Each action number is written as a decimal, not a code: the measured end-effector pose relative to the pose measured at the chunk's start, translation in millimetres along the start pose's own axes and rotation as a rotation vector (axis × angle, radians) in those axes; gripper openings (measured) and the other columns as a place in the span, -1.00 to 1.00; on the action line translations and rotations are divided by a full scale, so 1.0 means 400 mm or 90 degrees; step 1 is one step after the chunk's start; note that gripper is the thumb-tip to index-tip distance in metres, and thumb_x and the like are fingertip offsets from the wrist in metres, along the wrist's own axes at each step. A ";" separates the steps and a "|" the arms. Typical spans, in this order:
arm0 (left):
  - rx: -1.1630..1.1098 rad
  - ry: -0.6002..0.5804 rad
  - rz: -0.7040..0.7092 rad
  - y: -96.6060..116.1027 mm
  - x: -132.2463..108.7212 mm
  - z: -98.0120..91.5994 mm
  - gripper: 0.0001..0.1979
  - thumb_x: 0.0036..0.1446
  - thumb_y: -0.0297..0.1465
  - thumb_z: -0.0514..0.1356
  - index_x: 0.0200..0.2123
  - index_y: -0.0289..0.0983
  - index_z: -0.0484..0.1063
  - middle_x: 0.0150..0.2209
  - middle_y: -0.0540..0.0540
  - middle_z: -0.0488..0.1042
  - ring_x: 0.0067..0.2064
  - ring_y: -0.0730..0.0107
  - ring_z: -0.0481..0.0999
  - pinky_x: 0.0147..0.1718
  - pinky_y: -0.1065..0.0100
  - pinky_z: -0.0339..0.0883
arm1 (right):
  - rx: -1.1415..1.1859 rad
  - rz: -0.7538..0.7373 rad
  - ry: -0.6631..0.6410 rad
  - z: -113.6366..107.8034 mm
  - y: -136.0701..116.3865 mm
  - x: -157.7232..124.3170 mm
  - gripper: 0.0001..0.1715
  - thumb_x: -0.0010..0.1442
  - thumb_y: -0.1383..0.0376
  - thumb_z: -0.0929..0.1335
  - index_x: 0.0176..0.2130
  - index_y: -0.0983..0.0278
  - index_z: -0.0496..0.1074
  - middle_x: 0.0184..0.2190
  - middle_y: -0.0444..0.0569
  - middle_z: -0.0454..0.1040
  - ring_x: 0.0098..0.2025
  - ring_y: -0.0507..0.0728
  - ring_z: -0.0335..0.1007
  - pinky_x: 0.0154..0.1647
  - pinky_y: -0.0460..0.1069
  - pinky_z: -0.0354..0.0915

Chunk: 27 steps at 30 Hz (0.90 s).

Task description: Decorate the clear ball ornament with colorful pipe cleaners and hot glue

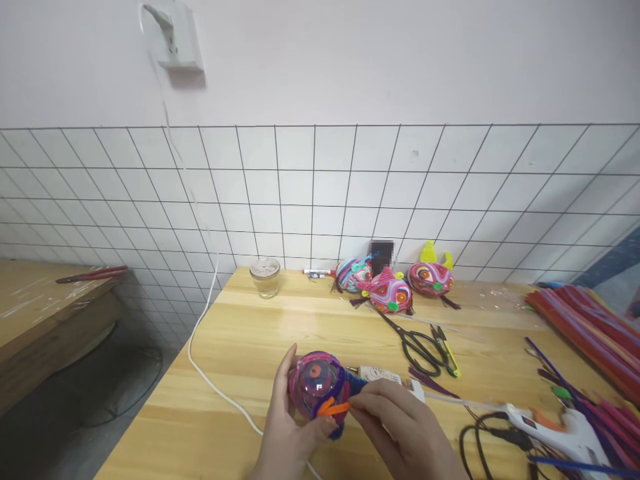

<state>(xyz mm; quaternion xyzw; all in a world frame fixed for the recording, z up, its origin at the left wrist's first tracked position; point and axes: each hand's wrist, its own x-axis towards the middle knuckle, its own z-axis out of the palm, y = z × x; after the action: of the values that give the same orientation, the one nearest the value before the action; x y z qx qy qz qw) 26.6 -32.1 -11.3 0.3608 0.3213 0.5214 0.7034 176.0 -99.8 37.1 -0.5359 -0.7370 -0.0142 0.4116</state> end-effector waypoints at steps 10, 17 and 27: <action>-0.037 -0.034 -0.013 0.002 -0.001 0.004 -0.02 -0.43 -0.23 0.51 0.13 -0.13 0.19 0.03 -0.22 0.37 -0.03 0.04 0.50 -0.13 0.25 0.42 | 0.112 0.162 0.002 0.036 0.011 -0.010 -0.87 0.26 0.38 0.28 -0.31 0.19 0.38 -0.42 -0.11 0.43 -0.37 0.07 0.38 -0.37 -0.08 0.27; -0.042 -0.034 0.005 -0.009 0.005 -0.002 -0.05 -0.48 -0.20 0.51 0.08 -0.11 0.27 -0.05 -0.15 0.41 -0.07 0.05 0.51 -0.15 0.25 0.42 | 0.132 0.217 -0.006 0.042 0.011 -0.008 -0.84 0.25 0.34 0.28 -0.37 0.20 0.39 -0.47 -0.12 0.41 -0.40 0.08 0.34 -0.37 -0.06 0.22; -0.049 -0.082 0.007 -0.010 0.013 -0.002 -0.08 -0.41 -0.18 0.49 0.09 -0.14 0.24 -0.16 -0.15 0.52 -0.11 0.09 0.54 -0.14 0.25 0.40 | 0.216 0.309 -0.050 0.029 0.009 0.001 -0.82 0.20 0.34 0.29 -0.45 0.22 0.37 -0.51 -0.16 0.35 -0.43 0.05 0.31 -0.40 -0.10 0.23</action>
<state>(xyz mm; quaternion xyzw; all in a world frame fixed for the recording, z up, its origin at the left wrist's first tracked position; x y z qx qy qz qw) 29.3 -27.8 -15.3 0.3678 0.2533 0.5130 0.7330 171.8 -92.8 28.1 -0.6202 -0.5947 0.2284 0.4578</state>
